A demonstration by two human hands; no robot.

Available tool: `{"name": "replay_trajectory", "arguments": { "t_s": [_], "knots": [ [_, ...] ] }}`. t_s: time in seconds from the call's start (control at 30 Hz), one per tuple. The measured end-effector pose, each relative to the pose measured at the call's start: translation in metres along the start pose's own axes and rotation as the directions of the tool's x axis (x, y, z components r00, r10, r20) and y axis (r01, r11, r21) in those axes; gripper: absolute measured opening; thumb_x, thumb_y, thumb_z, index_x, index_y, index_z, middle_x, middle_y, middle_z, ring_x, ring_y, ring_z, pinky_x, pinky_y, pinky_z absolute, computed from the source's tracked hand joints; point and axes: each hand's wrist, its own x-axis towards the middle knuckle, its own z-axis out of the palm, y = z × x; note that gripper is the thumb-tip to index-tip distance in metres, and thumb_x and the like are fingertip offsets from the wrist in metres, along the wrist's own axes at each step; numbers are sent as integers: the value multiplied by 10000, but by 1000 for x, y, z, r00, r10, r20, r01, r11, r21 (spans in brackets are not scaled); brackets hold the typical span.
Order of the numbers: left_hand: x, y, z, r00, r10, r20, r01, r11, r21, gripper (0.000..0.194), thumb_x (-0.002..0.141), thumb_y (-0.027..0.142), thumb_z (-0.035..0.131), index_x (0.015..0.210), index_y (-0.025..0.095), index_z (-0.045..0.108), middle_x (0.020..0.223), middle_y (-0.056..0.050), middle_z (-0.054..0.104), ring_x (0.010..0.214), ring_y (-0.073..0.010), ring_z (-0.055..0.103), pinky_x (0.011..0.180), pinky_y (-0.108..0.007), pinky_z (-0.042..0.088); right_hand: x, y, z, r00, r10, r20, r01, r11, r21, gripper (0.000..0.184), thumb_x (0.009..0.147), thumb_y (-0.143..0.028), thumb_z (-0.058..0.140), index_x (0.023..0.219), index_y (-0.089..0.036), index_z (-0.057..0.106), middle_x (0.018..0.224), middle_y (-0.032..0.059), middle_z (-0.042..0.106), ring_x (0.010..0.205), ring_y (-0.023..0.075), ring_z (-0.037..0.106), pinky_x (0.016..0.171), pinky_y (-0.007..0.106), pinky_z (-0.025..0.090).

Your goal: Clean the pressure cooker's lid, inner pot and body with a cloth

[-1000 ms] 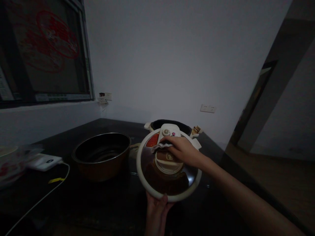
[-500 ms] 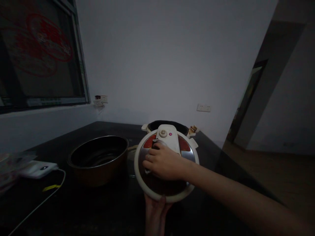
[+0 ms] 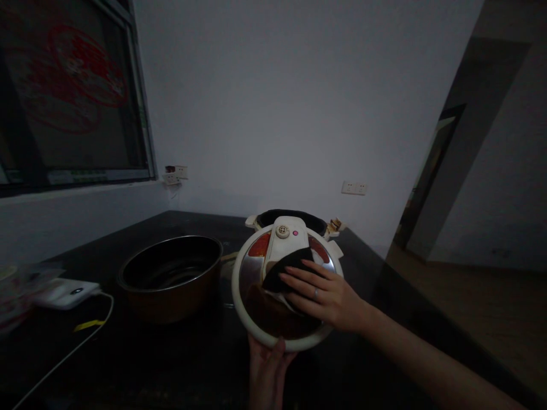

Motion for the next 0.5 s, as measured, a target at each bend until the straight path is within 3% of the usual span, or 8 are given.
{"name": "replay_trajectory", "arguments": {
  "t_s": [0.13, 0.23, 0.3, 0.37, 0.43, 0.5],
  "knots": [
    [0, 1, -2, 1000, -1, 8, 1, 1000, -29, 868, 660, 273, 818, 1375, 457, 361, 1345, -33, 566, 1198, -276, 559, 966, -456, 477, -25, -4, 5, 985, 153, -85, -147, 987, 72, 337, 890, -75, 488, 1209, -145, 572, 1278, 149, 609, 1327, 245, 426, 1034, 486, 443],
    [2, 1, -6, 1000, -25, 12, 25, 999, -37, 884, 654, 256, 826, 1374, 469, 359, 1306, -15, 591, 1156, -252, 588, 975, -464, 471, -39, -6, 7, 930, 335, -151, -309, 935, 173, 383, 877, -71, 438, 1226, -174, 559, 1255, 149, 625, 1262, 241, 509, 978, 450, 489],
    [3, 0, -8, 999, -34, 9, 34, 999, -36, 896, 646, 266, 834, 1375, 473, 356, 1266, -8, 615, 1120, -240, 609, 970, -465, 475, -42, 3, 2, 818, 554, -156, -507, 821, 262, 402, 847, -70, 412, 1175, -223, 586, 1179, 99, 672, 1139, 223, 608, 919, 411, 521],
    [3, 0, -9, 999, -35, -5, 34, 999, -24, 894, 646, 287, 836, 1379, 467, 356, 1235, -9, 632, 1097, -237, 621, 967, -460, 479, -36, 24, -8, 609, 784, -121, -725, 612, 316, 369, 837, -118, 401, 1121, -236, 605, 1087, 65, 701, 1014, 215, 658, 856, 385, 534],
    [2, 0, -10, 999, -32, -19, 32, 999, -6, 886, 650, 290, 831, 1381, 463, 361, 1226, -10, 637, 1109, -241, 615, 967, -454, 479, -22, 55, -17, 377, 923, -74, -879, 382, 286, 336, 856, -227, 392, 1120, -190, 597, 1091, 95, 688, 989, 238, 647, 835, 395, 518],
    [3, -1, -11, 999, -33, -24, 33, 999, 0, 888, 652, 287, 829, 1384, 463, 358, 1231, -12, 635, 1136, -249, 600, 966, -452, 480, -4, 90, -19, 336, 941, -27, -910, 332, 249, 374, 866, -274, 365, 1127, -139, 596, 1092, 130, 677, 984, 253, 632, 829, 394, 499]
  ]
}}
